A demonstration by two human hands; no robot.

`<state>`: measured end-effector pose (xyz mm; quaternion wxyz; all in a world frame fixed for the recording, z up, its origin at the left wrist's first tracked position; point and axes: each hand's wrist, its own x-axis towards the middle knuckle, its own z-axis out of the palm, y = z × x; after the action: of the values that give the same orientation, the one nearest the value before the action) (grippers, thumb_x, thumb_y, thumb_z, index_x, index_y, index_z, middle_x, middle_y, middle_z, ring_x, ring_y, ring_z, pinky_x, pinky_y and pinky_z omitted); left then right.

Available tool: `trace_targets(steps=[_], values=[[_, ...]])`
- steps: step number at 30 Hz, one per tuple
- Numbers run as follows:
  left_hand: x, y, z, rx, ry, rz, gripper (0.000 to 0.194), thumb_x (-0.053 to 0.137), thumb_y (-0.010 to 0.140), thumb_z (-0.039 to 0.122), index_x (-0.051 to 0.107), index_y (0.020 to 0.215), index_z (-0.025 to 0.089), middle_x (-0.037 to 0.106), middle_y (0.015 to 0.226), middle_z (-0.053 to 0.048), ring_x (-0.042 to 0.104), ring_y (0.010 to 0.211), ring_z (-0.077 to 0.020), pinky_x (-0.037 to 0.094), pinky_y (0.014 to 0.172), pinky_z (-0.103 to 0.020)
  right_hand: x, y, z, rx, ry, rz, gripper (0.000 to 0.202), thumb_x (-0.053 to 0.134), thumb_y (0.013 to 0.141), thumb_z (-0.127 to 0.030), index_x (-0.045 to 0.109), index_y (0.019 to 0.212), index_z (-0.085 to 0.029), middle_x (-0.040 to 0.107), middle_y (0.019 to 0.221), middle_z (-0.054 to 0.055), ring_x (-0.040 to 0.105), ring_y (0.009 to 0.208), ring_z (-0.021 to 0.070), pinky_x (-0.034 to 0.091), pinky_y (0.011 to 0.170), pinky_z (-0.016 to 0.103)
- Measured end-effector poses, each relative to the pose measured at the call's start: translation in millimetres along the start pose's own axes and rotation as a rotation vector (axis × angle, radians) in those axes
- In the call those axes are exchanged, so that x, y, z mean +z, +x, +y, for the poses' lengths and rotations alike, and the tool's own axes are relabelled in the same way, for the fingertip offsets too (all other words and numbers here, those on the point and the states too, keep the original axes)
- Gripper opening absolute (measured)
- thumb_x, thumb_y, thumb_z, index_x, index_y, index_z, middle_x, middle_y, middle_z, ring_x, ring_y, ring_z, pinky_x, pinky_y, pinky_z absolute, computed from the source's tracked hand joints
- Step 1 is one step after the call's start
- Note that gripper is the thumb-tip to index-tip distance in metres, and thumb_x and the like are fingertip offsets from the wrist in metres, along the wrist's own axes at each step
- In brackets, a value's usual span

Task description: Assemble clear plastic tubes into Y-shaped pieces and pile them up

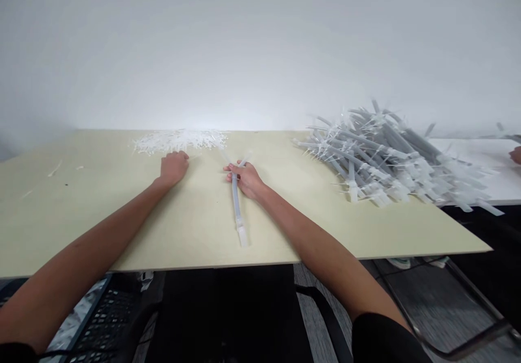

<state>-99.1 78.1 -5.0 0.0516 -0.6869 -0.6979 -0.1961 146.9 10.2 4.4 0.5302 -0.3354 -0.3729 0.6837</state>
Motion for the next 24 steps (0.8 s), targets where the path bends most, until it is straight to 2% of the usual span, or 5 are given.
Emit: trace_targets(steps=[4,9,12,17,24], values=[[-1.2,4,-9,-0.068,-0.065,-0.015,0.027,0.046,0.076,0.02,0.062,0.097,0.012,0.061,0.101,-0.022,0.054,0.099,-0.0366,0.038,0.082,-0.046,-2,0,-9,0.04,0.058,-0.007,0.02,0.058,0.075,-0.006,0.042,0.081,-0.016,0.058,0.072,0.003,0.042,0.048,0.0042,0.036,0.036,0.015],[-9.8,1,-12,-0.044,-0.228,0.044,0.017,0.047,0.076,0.026,0.059,0.082,0.015,0.063,0.087,-0.016,0.057,0.084,-0.0297,0.04,0.072,-0.039,-2,-4,-20,0.057,0.027,-0.037,0.028,0.071,0.069,-0.017,0.044,0.075,-0.016,0.04,0.059,-0.006,0.025,0.041,0.0003,0.017,0.031,0.012],[-16.2,-4,-3,-0.02,-0.412,0.064,0.014,0.05,0.075,0.029,0.057,0.079,0.017,0.064,0.083,-0.011,0.056,0.077,-0.0236,0.04,0.068,-0.033,2,-8,-22,0.078,-0.059,-0.063,0.031,0.072,0.069,-0.019,0.042,0.076,-0.018,0.035,0.057,-0.008,0.026,0.041,0.0015,0.02,0.032,0.013],[-19.2,-16,24,-0.044,-0.868,-0.038,0.02,0.056,0.074,0.036,0.057,0.08,0.017,0.061,0.074,-0.004,0.056,0.062,-0.0153,0.043,0.065,-0.03,10,-15,-24,0.15,-0.185,-0.01,0.029,0.066,0.074,-0.036,0.044,0.085,-0.019,0.045,0.065,-0.003,0.036,0.045,0.0049,0.035,0.038,0.018],[-28.2,-34,54,-0.029,-1.408,-0.095,0.023,0.069,0.067,0.033,0.059,0.076,0.014,0.061,0.078,-0.004,0.056,0.067,-0.0114,0.048,0.072,-0.029,11,-18,-23,0.139,-0.293,-0.124,0.04,0.061,0.076,-0.053,0.051,0.088,-0.016,0.039,0.058,-0.005,0.031,0.042,0.0048,0.027,0.035,0.018]])
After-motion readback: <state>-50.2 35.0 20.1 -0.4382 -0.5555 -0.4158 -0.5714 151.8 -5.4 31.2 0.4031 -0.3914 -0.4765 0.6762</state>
